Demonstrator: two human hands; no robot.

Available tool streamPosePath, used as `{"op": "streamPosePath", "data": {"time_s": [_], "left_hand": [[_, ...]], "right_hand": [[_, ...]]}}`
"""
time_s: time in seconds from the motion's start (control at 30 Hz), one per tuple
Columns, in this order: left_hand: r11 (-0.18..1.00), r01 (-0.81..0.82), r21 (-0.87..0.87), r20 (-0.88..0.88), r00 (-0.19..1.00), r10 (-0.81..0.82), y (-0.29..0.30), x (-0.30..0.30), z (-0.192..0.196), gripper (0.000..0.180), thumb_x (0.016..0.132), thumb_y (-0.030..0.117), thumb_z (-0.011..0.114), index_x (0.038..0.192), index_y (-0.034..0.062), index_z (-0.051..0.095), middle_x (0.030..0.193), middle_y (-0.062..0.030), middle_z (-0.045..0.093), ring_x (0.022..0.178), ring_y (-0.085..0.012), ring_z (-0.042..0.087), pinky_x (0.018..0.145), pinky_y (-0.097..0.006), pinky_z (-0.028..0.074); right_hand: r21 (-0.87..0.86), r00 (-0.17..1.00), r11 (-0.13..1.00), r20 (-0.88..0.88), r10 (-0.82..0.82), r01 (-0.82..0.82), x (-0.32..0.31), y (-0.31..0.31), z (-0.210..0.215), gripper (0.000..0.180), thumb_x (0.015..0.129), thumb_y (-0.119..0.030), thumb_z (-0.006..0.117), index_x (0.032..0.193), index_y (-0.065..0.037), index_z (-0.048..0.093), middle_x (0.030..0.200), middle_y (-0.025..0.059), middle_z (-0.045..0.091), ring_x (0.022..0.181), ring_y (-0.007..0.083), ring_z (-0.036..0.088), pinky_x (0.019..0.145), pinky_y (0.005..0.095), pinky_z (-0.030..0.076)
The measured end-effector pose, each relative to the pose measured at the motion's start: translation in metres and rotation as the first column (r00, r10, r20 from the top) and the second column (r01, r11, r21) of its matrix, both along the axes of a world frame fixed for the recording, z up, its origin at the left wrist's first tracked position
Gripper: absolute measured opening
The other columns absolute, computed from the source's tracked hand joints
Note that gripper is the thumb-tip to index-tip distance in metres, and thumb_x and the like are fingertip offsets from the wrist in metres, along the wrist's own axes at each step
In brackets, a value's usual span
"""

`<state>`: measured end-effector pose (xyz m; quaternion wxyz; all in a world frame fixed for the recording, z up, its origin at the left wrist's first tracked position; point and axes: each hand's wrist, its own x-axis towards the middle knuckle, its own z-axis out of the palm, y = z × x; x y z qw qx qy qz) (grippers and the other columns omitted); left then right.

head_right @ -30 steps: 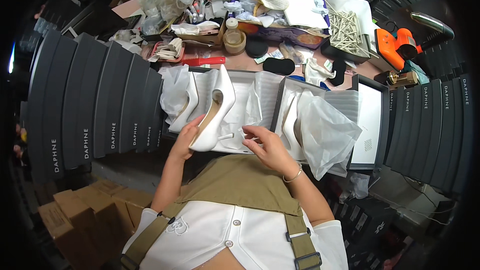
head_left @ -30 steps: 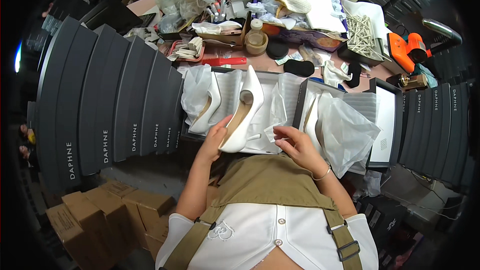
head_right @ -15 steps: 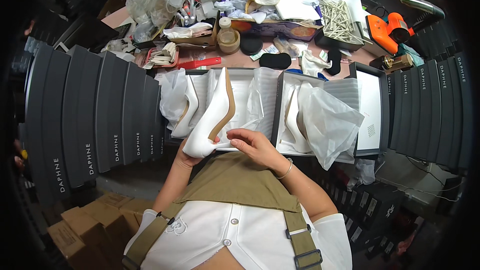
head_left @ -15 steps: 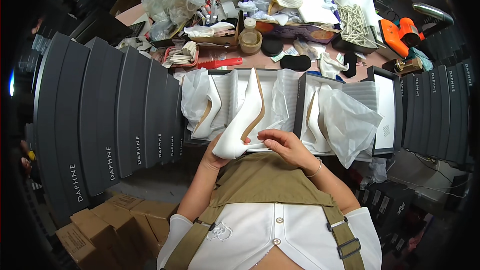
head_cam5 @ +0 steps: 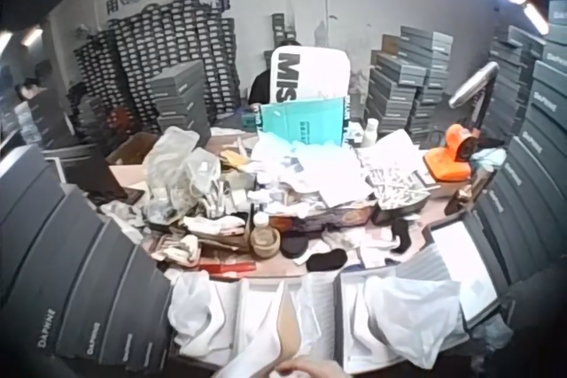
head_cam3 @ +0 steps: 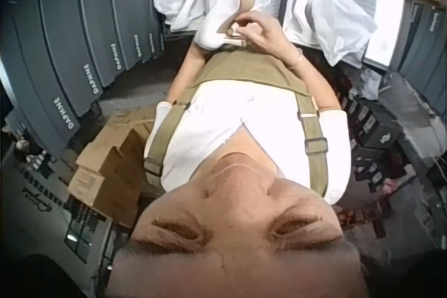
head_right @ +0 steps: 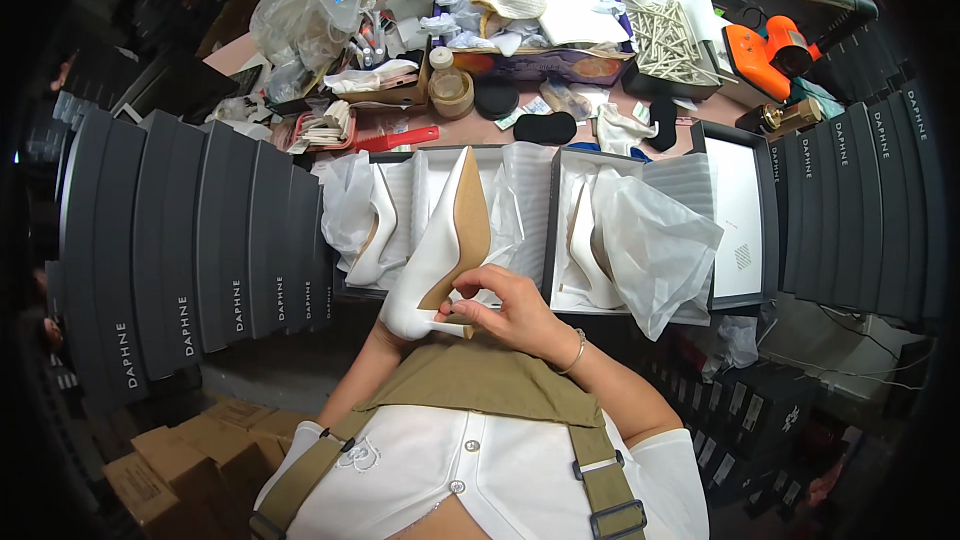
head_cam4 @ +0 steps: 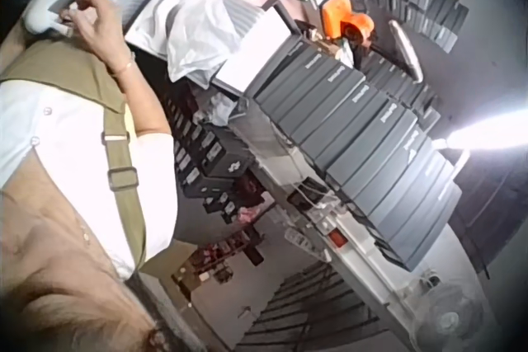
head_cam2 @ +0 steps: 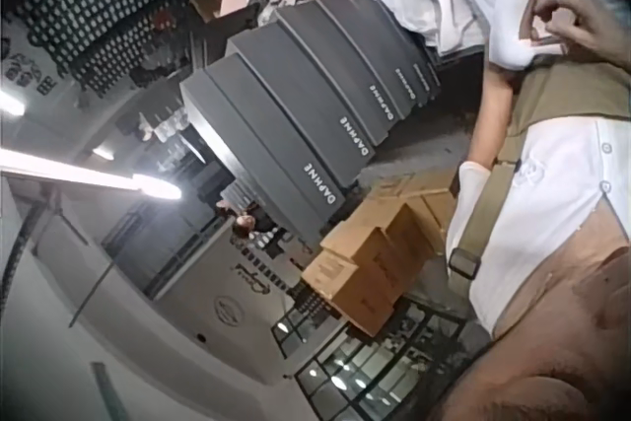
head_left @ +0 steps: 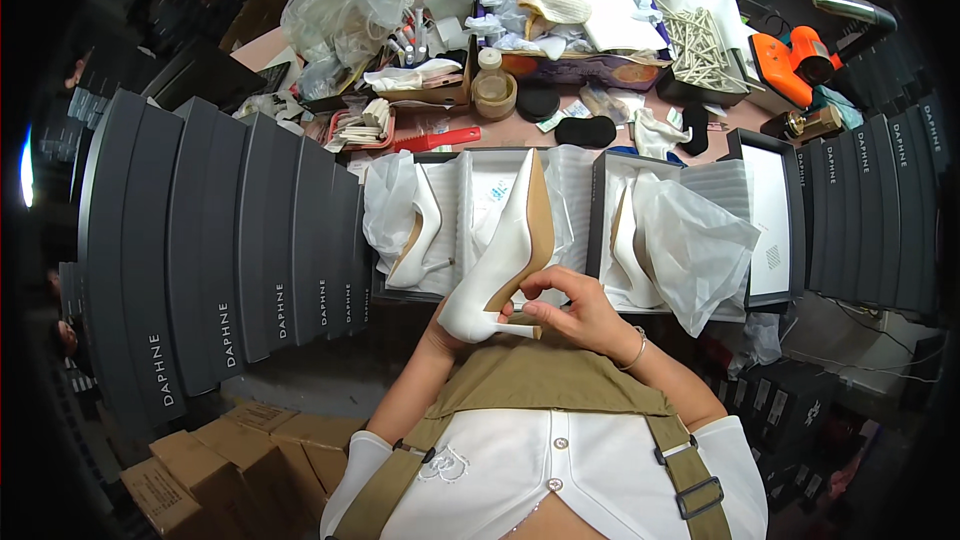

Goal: Inspect white high-heeled shoes, clean them with a cloth, and pack them into boxes with protective paper.

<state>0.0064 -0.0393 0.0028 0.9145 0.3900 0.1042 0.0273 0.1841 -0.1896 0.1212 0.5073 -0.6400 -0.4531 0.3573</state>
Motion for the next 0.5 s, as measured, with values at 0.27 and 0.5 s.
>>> {"op": "streamPosePath", "data": {"time_s": [0.27,0.5], "left_hand": [[0.99,-0.093,-0.11,-0.01,0.996,0.092,-0.016,0.004,0.002,0.051,0.082,0.007,0.068,0.129,-0.0014,0.049,0.106,-0.0131,0.062,0.086,-0.0185,0.061,0.076,-0.03,0.053],[0.85,-0.011,0.527,-0.017,1.0,0.024,-0.007,0.009,0.009,0.05,0.081,0.004,0.068,0.128,-0.0001,0.05,0.105,-0.0112,0.062,0.084,-0.0163,0.061,0.074,-0.029,0.053]], "right_hand": [[0.051,0.986,0.998,0.161,0.039,-0.048,-0.006,0.0,0.004,0.022,0.086,-0.014,0.068,0.103,-0.002,0.062,0.095,0.0119,0.066,0.09,0.0252,0.064,0.08,0.034,0.05],[-0.047,0.999,0.999,0.042,-0.018,0.02,-0.001,-0.005,-0.001,0.023,0.089,-0.014,0.064,0.107,0.0,0.062,0.098,0.013,0.066,0.093,0.0264,0.064,0.082,0.0345,0.049]]}}
